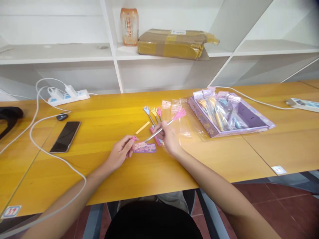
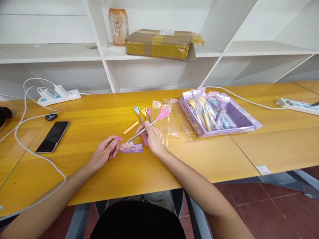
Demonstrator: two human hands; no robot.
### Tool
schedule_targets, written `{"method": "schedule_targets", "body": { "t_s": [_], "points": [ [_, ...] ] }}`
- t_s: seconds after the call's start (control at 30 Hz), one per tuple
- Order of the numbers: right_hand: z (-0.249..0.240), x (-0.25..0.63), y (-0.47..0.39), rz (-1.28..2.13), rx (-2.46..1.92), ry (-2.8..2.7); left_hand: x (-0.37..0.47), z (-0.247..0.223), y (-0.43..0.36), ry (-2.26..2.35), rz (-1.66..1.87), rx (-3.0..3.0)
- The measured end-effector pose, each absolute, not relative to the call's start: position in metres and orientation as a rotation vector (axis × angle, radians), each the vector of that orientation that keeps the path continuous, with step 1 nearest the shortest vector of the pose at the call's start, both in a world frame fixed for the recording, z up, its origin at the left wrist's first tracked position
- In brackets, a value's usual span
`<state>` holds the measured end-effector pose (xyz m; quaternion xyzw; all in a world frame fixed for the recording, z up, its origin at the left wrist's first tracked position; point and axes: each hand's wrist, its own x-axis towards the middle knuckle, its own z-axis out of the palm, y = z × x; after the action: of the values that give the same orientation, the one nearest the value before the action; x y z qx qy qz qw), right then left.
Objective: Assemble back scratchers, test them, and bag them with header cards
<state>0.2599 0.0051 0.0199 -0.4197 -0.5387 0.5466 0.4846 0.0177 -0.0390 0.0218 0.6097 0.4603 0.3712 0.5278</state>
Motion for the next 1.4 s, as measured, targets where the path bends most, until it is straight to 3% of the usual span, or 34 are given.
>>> {"method": "schedule_targets", "body": {
  "t_s": [0.17, 0.7, 1.1, 1.4],
  "points": [
    [0.024, 0.264, 0.013, 1.454, -0.836, -1.075, 0.017, 0.019, -0.040, 1.113, 0.834, 1.678],
    [0.012, 0.266, 0.011, 1.507, -0.798, -1.410, 0.015, 0.019, -0.039, 1.085, 0.864, 1.640],
    [0.008, 0.271, 0.010, 1.656, -0.725, -1.546, 0.010, 0.017, -0.050, 1.346, 0.793, 2.028],
    [0.019, 0.269, 0.011, 1.509, -0.800, -1.492, 0.008, 0.015, -0.042, 1.310, 0.843, 1.971]
  ]
}}
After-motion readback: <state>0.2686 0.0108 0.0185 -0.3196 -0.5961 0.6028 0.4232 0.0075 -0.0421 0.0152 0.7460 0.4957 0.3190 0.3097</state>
